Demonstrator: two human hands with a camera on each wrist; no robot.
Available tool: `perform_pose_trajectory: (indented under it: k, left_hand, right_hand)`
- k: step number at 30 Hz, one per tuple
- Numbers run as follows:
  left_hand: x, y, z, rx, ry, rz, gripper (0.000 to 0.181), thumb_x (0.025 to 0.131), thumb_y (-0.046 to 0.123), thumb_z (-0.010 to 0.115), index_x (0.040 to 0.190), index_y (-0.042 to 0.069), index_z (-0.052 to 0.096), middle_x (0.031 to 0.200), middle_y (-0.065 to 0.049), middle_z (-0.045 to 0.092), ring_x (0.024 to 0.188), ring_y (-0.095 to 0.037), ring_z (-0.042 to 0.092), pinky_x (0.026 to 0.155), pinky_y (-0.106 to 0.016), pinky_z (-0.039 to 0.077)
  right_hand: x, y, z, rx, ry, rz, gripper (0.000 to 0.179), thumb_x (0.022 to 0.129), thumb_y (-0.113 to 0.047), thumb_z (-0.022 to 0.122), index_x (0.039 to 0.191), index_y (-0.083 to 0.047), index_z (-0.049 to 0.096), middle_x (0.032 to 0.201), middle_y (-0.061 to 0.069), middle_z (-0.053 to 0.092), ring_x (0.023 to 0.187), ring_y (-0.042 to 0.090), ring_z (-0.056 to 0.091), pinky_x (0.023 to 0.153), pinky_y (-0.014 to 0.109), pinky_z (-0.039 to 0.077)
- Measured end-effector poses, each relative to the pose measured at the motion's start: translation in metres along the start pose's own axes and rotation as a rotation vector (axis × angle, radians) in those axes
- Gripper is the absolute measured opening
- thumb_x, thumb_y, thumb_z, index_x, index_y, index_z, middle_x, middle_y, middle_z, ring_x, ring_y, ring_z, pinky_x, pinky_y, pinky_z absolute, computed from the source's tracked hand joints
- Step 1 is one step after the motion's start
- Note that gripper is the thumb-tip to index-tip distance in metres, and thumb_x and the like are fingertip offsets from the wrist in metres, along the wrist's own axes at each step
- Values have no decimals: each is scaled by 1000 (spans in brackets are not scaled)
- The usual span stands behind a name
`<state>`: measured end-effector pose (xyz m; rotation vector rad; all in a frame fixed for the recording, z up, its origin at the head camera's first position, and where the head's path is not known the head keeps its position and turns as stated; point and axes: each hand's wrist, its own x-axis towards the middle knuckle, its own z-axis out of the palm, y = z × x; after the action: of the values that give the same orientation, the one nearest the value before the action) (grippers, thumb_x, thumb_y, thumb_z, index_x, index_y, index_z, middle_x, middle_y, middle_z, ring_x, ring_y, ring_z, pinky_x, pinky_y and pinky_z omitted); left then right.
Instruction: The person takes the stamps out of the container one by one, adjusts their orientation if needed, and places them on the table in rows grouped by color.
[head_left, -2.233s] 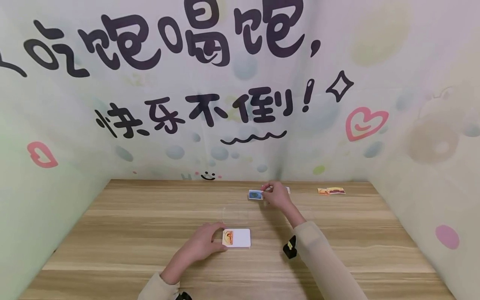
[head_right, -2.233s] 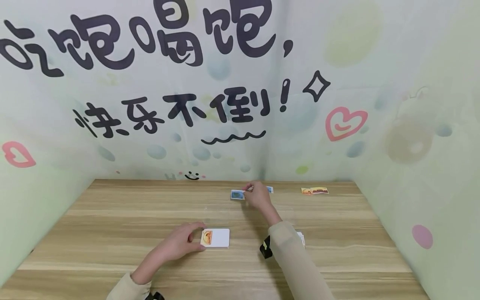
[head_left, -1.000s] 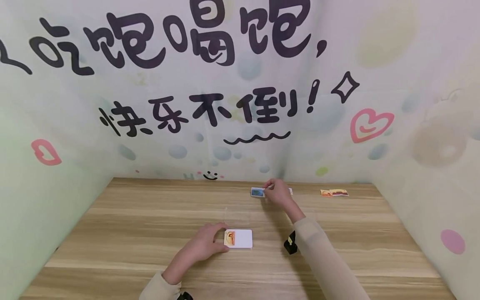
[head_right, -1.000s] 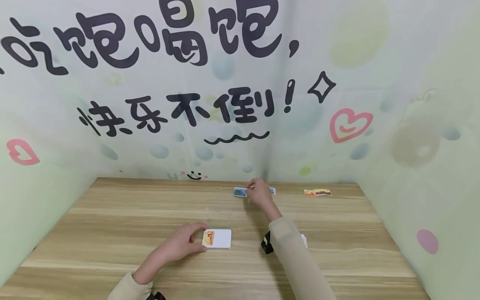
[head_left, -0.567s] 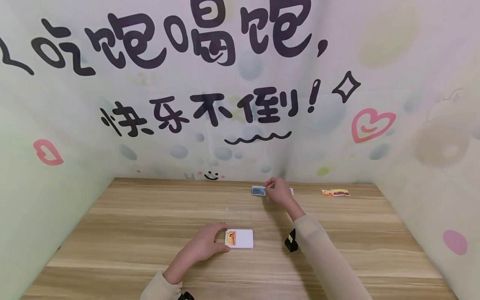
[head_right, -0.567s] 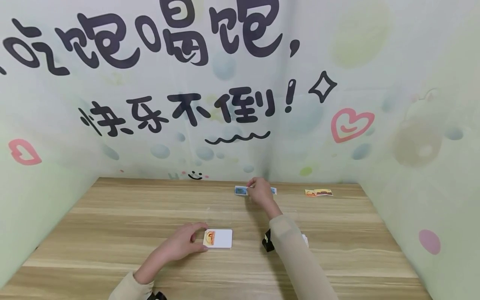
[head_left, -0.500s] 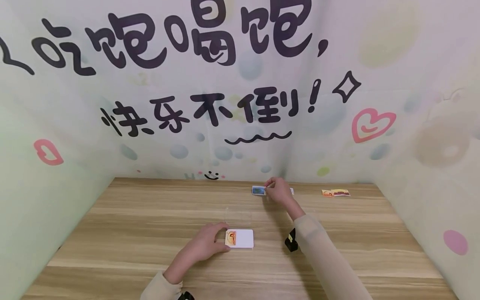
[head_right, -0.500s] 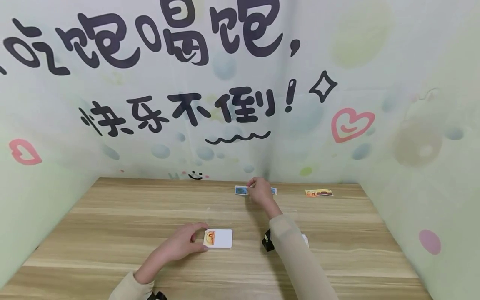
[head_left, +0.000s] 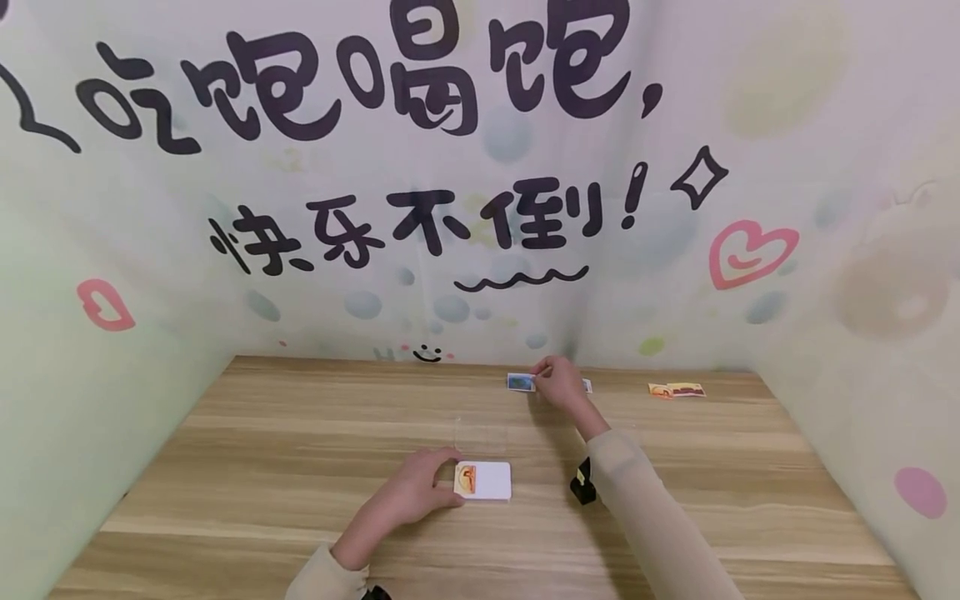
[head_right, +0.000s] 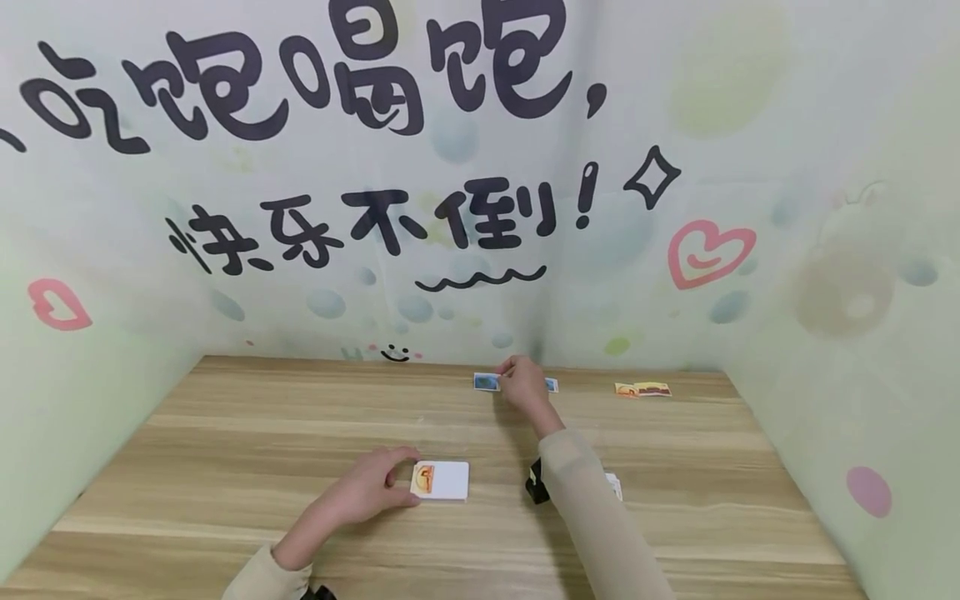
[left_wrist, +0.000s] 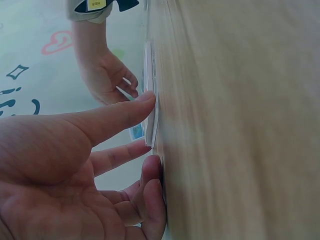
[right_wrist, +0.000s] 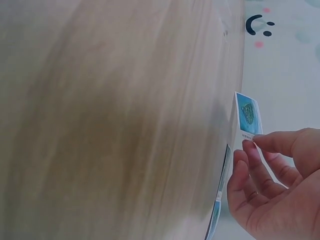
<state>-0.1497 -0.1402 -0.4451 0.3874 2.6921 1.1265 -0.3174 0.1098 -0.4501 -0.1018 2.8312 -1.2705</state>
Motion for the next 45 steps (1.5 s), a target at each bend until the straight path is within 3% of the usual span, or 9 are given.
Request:
perform_pose_trajectory:
  k: [6, 14, 38, 45]
  left_hand:
    - [-1, 0, 1, 8, 4, 9, 57, 86, 14, 86, 136, -2, 64, 81, -4, 50, 79, -20, 43, 71, -33, 37]
    - [0, -2, 2, 15, 0, -2, 57, 86, 15, 86, 136, -1, 64, 86, -4, 52, 85, -21, 44, 76, -37, 40]
    - [0, -3, 2, 4, 2, 17, 57, 86, 15, 86, 135, -2, 64, 89, -5, 53, 89, -22, 45, 82, -44, 42]
    - [-1, -2, 0, -14, 7, 27, 56, 86, 13, 86, 135, -2, 63, 86, -6, 51, 84, -22, 43, 75, -38, 39]
  right_hand:
    - [1, 2, 2, 11, 7, 13, 9, 100, -3, 65, 105, 1, 69, 102, 18, 71, 82, 24, 64, 67, 30, 49]
    - [3, 4, 4, 24, 19, -2, 8, 98, -2, 66, 104, 2, 70, 97, 17, 73, 74, 19, 64, 63, 27, 47]
    - [12, 12, 9, 54, 31, -1, 7, 100, -1, 66, 103, 4, 69, 98, 19, 70, 76, 23, 64, 64, 28, 51]
    - [15, 12, 10, -3, 54, -19, 6, 97, -1, 67, 100, 2, 71, 100, 18, 70, 85, 25, 60, 67, 30, 48]
